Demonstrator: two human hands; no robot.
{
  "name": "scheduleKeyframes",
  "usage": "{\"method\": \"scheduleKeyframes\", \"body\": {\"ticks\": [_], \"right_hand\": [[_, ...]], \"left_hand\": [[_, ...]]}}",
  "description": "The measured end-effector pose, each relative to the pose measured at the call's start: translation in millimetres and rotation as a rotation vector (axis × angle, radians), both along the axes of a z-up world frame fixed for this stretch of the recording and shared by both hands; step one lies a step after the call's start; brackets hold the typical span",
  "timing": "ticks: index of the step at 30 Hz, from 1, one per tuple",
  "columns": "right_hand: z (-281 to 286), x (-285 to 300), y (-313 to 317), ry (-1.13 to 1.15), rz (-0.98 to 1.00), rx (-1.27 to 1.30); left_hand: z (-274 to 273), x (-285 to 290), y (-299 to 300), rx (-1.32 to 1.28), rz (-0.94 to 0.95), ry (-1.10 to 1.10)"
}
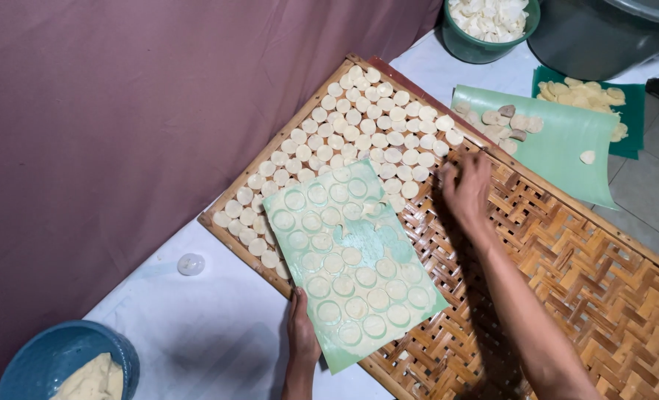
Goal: Cutting circular pieces of dough using a mold and placing them on a tray.
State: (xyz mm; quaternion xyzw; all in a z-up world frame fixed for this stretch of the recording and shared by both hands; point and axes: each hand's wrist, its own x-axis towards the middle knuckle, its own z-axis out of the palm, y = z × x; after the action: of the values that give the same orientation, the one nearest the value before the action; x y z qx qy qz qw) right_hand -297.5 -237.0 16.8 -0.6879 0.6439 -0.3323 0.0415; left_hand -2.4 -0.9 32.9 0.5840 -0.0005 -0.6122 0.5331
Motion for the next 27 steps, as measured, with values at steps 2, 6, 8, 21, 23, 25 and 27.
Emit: {"method": "scheduleKeyframes", "body": {"ticks": [2,6,8,21,23,25,27], "right_hand": [[5,33,51,-0.031,0.142,0.154],[27,96,137,-0.091,0.432,0.439],[12,111,151,-0.048,0.403,0.419],[13,111,179,-0.335,0.232,0.469],[26,109,185,-0.377,0.231,0.478],[20,101,185,-0.417,0.227,0.486],[-5,90,181,-0.551,0.213,0.483]], "left_hand": [[-1,0,0,-0.005,0.009,0.010],[-9,1,2,0.010,-0.007,-0.014],[0,1,3,-0.023,0.012,0.015],[-1,-7,24,-0.038,0.048,0.150],[-9,-9,26,-0.041,0.049,0.148],[-10,-13,26,-0.042,0.049,0.149],[-2,-17,24,-0.029,0.051,0.188]]}}
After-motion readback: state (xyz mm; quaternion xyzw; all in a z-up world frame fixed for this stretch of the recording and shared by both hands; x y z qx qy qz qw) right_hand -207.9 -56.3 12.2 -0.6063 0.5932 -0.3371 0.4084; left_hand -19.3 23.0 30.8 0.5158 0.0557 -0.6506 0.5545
